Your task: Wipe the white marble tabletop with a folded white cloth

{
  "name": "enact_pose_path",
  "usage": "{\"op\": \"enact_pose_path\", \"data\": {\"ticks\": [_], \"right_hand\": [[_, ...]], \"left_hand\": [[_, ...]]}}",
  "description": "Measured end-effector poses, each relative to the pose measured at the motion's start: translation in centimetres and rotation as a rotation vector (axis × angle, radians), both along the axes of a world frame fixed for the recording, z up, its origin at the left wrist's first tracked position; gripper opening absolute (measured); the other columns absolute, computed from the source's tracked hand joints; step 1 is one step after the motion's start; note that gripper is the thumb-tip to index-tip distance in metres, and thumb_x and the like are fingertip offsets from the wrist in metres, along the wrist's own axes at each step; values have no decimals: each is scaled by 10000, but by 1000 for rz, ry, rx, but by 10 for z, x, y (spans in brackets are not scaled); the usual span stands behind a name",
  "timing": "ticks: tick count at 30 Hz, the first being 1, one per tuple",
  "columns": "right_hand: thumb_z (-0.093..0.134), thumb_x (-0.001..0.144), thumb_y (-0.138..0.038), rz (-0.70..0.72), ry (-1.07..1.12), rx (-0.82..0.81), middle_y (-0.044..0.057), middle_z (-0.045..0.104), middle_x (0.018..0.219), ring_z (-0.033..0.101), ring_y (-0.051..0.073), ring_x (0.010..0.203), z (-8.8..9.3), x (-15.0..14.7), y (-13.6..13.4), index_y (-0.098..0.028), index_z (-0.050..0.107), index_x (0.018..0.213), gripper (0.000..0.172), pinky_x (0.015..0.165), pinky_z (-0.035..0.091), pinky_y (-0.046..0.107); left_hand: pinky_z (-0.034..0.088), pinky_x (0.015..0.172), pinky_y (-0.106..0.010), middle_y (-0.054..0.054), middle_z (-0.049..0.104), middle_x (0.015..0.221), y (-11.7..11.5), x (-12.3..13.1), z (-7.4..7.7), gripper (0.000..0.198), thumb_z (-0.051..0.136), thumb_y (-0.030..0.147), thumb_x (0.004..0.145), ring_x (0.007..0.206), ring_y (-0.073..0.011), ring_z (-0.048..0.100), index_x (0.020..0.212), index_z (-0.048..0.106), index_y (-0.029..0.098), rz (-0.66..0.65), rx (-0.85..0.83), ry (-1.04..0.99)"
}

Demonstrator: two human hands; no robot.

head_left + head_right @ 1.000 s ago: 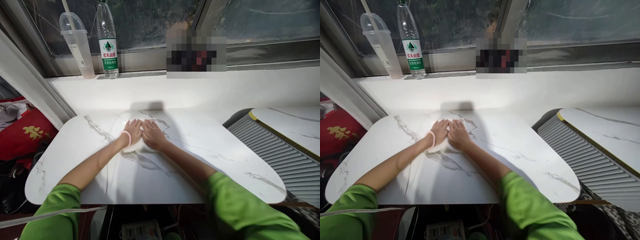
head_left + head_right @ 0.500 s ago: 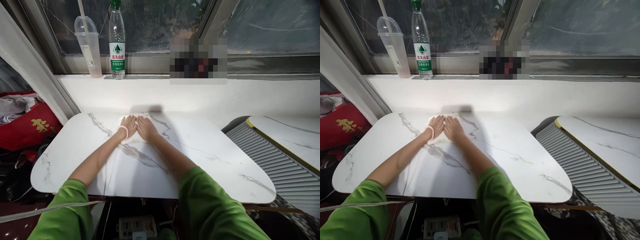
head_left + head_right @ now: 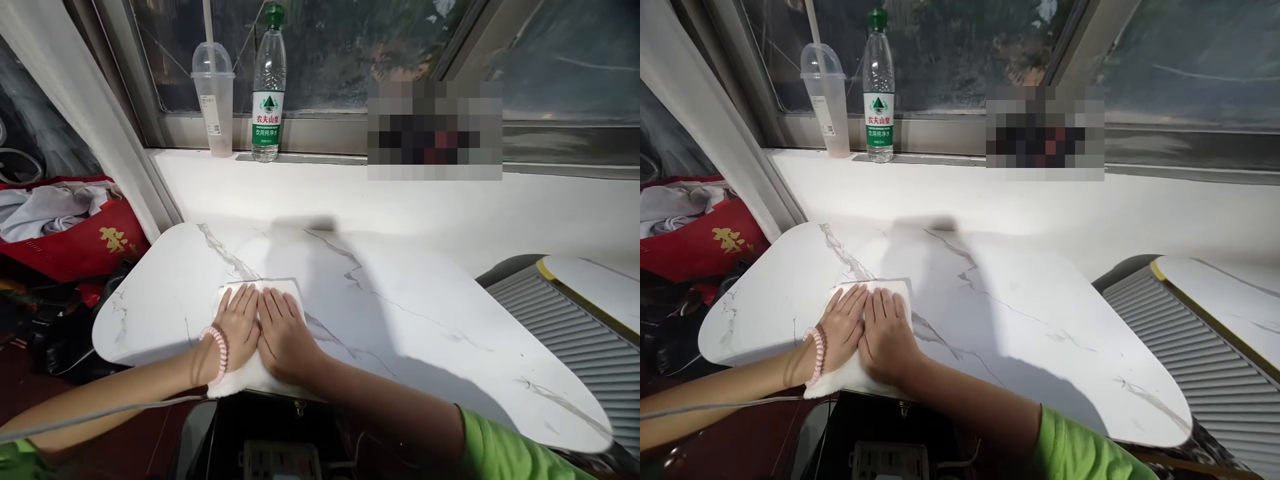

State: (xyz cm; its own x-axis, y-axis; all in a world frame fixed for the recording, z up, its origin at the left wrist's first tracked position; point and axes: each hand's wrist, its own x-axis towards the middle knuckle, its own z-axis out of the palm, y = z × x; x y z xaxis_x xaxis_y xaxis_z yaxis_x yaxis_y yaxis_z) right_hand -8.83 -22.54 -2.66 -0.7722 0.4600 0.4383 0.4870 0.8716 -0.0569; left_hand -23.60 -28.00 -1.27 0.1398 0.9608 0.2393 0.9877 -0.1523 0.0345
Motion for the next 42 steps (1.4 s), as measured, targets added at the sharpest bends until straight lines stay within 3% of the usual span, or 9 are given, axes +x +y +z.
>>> {"op": "enact_pose_path", "data": {"ticks": [3,11,14,17,20,23,30,37,42], "right_hand": [[359,899,-247,-10,-36,-7,277,479,1435,415,400,1327,-1,-21,34,81,476,1376,591,1110,273,551],[326,936,-214,-168,-86,-54,259,516,1391,450,341,1264,7,-93,154,45,472,1364,520,1069,291,458],[311,942,-199,-179,-73,-66,250,515,1399,439,326,1284,8,-103,178,38,464,1372,514,1078,277,437],[304,946,-191,-192,-56,-66,246,507,1414,431,321,1301,7,-105,184,36,458,1381,514,1095,258,437],[306,955,-198,-196,-75,-66,244,489,1434,417,317,1326,7,-101,174,32,444,1398,518,1110,249,443],[323,956,-216,-192,-103,-82,241,457,1466,393,320,1354,8,-95,150,35,415,1422,537,1127,240,453],[353,946,-287,-63,-87,-108,282,416,1481,361,390,1373,15,-92,57,74,387,1434,608,1148,215,521],[436,918,-334,117,-158,-252,318,335,1512,298,432,1416,33,-139,-21,112,346,1444,695,1169,185,578],[397,944,-351,180,-117,-240,331,347,1498,313,452,1400,38,-177,-40,123,330,1447,694,1152,207,588]], "left_hand": [[227,1198,-496,-183,414,1516,37,-18,6,554,338,175,917,1443,-285,327,1439,417,9,37,-105,6],[213,1198,-421,-132,374,1553,177,-77,16,535,312,179,941,1450,-218,310,1464,373,80,103,-195,27],[208,1200,-394,-120,379,1552,203,-87,16,523,312,179,945,1444,-201,318,1456,380,93,129,-193,6],[194,1206,-383,-115,374,1555,208,-89,16,517,308,182,951,1447,-195,308,1456,380,93,125,-186,-5],[190,1208,-403,-114,356,1565,197,-85,16,516,292,201,964,1459,-202,286,1463,370,99,128,-188,-9],[196,1207,-422,-107,358,1566,172,-81,16,527,295,190,951,1459,-215,292,1465,374,109,125,-188,0],[198,1213,-445,-133,374,1552,65,-88,10,560,258,221,943,1458,-236,299,1465,384,62,117,-125,36],[259,1189,-477,-141,421,1522,-37,-137,9,588,200,262,945,1434,-253,348,1466,397,73,193,-77,49],[264,1190,-441,-86,424,1529,-62,-190,5,591,205,295,939,1428,-230,361,1492,362,157,194,-46,52]]}}
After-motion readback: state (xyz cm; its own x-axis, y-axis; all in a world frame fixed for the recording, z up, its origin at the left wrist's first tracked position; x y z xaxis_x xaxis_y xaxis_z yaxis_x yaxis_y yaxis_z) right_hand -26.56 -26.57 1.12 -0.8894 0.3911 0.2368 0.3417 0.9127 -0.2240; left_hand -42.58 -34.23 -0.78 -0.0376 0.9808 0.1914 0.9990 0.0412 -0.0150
